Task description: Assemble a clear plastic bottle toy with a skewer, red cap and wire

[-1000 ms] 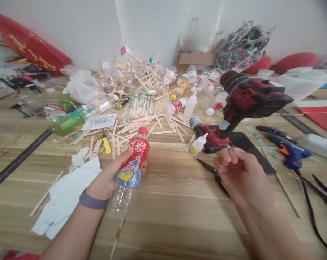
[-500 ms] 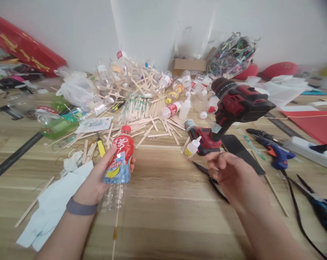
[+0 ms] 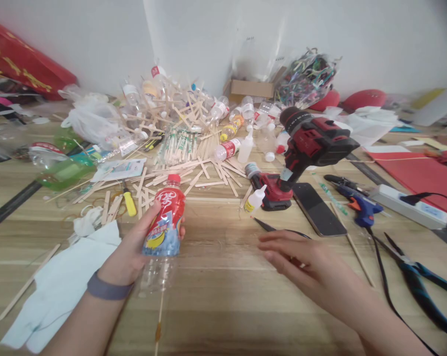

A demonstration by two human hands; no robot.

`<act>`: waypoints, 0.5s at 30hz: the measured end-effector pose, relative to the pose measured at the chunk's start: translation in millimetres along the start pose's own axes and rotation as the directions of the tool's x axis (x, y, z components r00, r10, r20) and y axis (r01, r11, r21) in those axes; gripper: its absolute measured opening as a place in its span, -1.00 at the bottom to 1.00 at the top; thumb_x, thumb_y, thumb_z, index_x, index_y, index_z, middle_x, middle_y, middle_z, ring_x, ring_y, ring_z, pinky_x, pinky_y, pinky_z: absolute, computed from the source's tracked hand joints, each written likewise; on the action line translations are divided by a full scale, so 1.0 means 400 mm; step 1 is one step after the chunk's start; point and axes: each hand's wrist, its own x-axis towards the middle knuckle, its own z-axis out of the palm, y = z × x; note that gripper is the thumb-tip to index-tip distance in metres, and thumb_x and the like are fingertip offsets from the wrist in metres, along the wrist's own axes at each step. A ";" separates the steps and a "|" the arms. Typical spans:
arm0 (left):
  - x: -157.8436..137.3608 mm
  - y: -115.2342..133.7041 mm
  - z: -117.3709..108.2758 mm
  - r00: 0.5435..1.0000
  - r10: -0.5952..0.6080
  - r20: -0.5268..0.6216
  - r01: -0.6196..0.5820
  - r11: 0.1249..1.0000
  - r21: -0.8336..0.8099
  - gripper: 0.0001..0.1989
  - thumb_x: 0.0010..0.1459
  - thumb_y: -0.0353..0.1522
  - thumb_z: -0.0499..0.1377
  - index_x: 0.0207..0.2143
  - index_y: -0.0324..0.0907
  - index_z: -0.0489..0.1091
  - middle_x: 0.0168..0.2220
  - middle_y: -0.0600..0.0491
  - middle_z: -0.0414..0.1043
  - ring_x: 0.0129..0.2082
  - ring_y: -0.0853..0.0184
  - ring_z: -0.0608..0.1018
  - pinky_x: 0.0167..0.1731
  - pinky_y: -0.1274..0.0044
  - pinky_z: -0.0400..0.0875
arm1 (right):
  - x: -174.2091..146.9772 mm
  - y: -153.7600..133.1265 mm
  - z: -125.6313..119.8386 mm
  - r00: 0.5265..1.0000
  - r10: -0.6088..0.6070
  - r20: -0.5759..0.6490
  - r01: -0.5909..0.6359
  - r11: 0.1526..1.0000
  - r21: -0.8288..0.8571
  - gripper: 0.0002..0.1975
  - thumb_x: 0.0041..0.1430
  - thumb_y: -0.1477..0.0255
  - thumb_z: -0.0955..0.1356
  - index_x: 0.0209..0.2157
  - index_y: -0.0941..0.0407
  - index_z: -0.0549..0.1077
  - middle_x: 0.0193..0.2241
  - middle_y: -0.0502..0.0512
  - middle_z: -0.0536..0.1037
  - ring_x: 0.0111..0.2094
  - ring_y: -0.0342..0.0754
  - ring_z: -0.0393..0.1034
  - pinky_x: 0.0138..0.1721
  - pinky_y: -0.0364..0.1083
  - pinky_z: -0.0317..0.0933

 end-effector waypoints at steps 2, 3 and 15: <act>0.005 -0.012 0.004 0.999 -0.020 0.038 0.021 0.999 -0.024 -0.63 0.31 -0.19 0.00 -0.29 -0.27 0.46 -0.50 -0.05 0.56 -0.55 0.30 0.61 -0.54 0.54 0.53 | 0.005 -0.002 0.003 0.996 -0.049 -0.078 0.047 0.998 -0.029 -0.76 0.26 0.36 0.27 -0.37 0.07 0.56 -0.38 0.12 0.64 -0.42 -0.05 0.55 -0.52 -0.16 0.37; 0.008 -0.018 0.006 0.998 -0.031 0.051 0.032 0.999 -0.031 -0.62 0.31 -0.17 0.00 -0.29 -0.26 0.46 -0.50 -0.04 0.56 -0.55 0.30 0.61 -0.53 0.54 0.53 | 0.008 -0.005 0.010 0.993 -0.076 -0.093 0.072 0.997 -0.037 -0.77 0.26 0.36 0.28 -0.37 0.07 0.55 -0.42 0.09 0.63 -0.48 -0.08 0.52 -0.54 -0.16 0.34; 0.024 -0.061 0.019 0.968 -0.016 0.249 0.039 0.995 -0.090 -0.59 0.30 -0.14 0.01 -0.15 -0.27 0.49 -0.36 -0.08 0.59 -0.41 0.27 0.62 -0.40 0.50 0.54 | 0.046 -0.087 0.176 0.958 -0.284 -0.025 0.284 0.958 -0.033 -0.76 0.30 0.49 0.21 -0.07 0.10 0.43 -0.22 0.16 0.58 -0.32 -0.03 0.53 -0.37 -0.10 0.39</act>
